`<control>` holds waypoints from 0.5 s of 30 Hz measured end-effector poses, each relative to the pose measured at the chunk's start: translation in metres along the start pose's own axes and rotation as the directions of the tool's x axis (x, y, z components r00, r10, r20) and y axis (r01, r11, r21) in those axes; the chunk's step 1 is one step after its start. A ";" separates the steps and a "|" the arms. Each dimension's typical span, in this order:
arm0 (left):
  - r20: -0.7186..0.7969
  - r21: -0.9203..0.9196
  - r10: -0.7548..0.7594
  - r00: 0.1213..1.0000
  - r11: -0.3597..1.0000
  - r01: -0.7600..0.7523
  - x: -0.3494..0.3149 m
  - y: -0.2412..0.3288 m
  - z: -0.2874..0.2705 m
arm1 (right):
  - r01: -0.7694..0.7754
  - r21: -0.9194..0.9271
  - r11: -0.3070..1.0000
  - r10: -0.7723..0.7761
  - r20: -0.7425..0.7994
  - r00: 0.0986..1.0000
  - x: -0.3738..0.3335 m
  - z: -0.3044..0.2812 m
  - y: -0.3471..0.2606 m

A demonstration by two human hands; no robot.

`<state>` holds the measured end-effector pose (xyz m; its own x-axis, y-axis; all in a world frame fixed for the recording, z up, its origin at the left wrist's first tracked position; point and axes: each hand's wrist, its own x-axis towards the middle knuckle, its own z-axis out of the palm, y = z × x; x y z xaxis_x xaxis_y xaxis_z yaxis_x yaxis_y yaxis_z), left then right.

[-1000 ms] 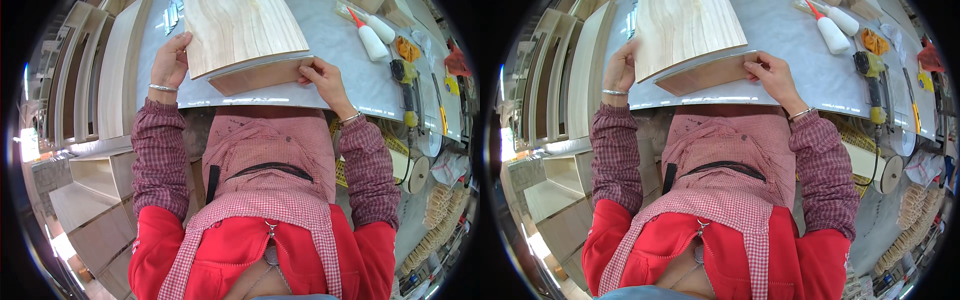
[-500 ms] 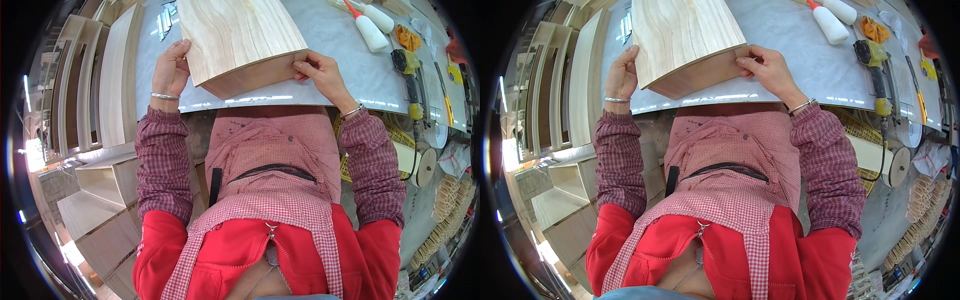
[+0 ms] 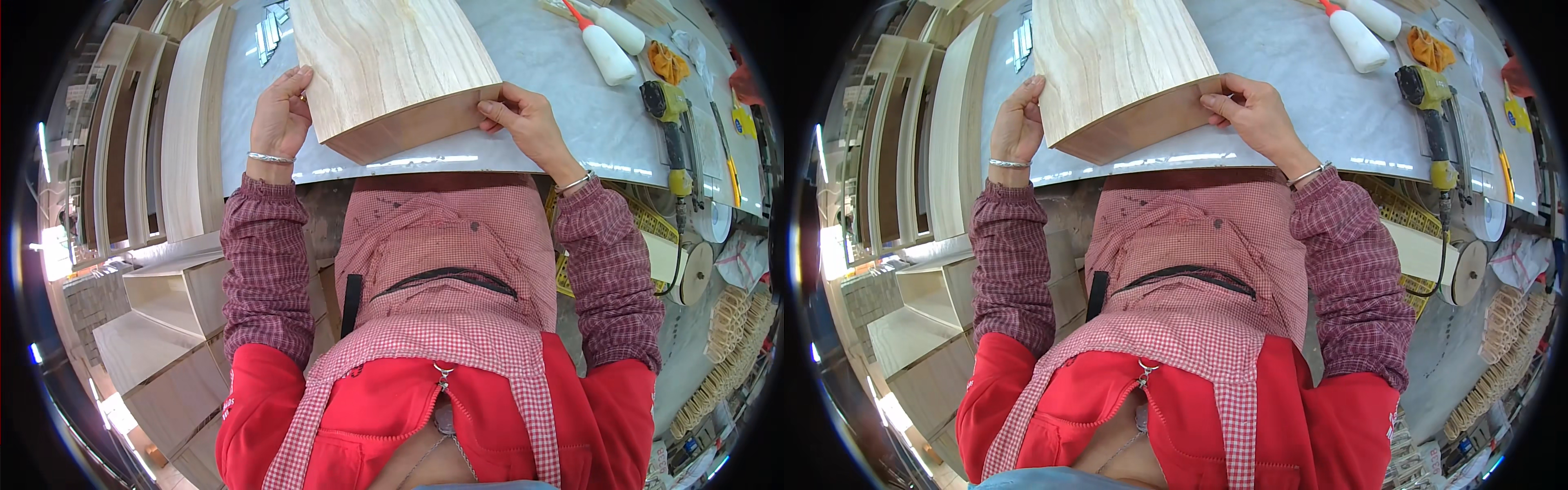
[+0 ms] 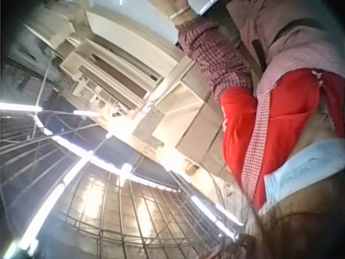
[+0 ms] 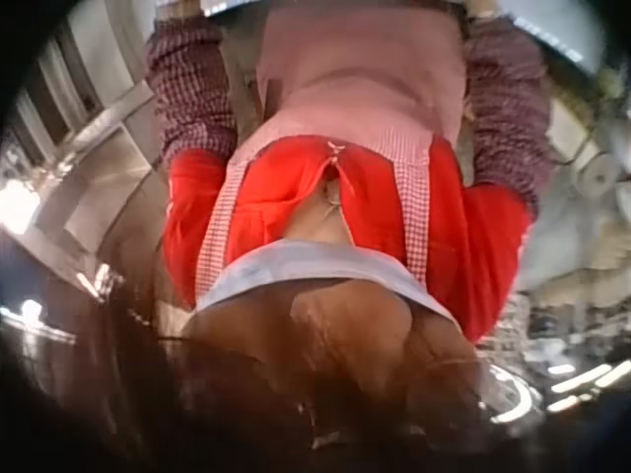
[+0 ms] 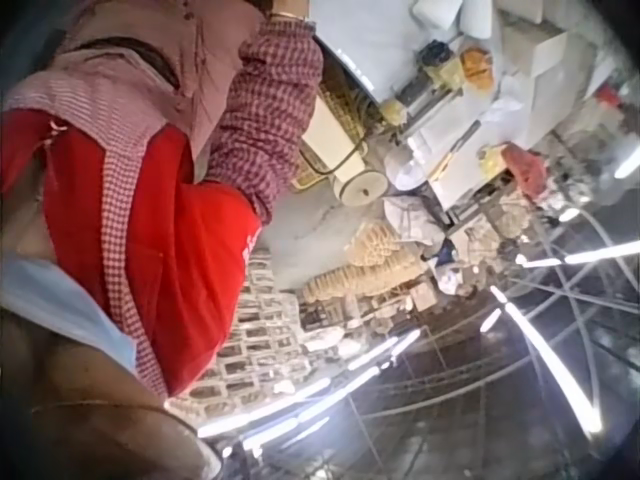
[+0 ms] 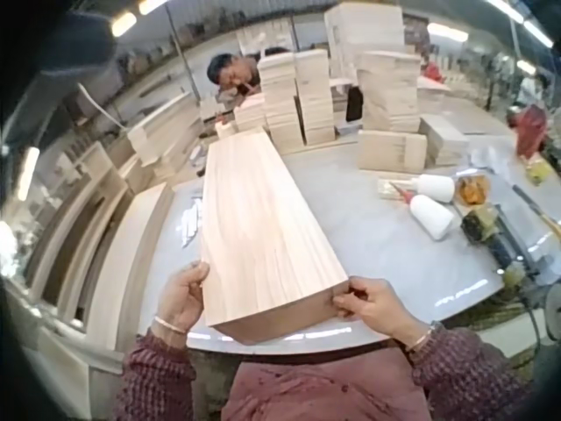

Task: Assembling wooden furniture components using wood glue, a pneumatic nail gun, and a hammer.

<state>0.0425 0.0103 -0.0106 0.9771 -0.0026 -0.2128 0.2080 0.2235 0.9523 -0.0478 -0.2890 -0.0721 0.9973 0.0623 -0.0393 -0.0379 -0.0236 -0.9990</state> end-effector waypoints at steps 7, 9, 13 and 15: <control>0.013 0.016 -0.009 1.000 1.000 0.009 -0.001 -0.003 -0.001 | -0.014 0.026 1.000 0.014 -0.002 1.000 -0.001 -0.002 0.000; 0.007 0.018 -0.013 1.000 1.000 0.013 -0.002 -0.005 -0.002 | -0.026 0.025 0.999 0.026 0.010 1.000 -0.002 -0.002 -0.002; -0.011 0.076 0.092 0.996 0.993 -0.091 -0.005 -0.011 -0.007 | 0.177 -0.278 0.944 -0.241 -0.216 0.946 -0.008 0.000 -0.020; 0.000 0.103 0.140 0.990 0.985 -0.139 -0.011 -0.014 -0.007 | 0.250 -0.300 0.921 -0.315 -0.192 0.929 -0.005 -0.003 -0.025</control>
<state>0.0288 0.0138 -0.0227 0.9966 0.0284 -0.0773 0.0734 0.1196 0.9901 -0.0512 -0.2918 -0.0466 0.9510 -0.1263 0.2822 0.2334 -0.3055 -0.9232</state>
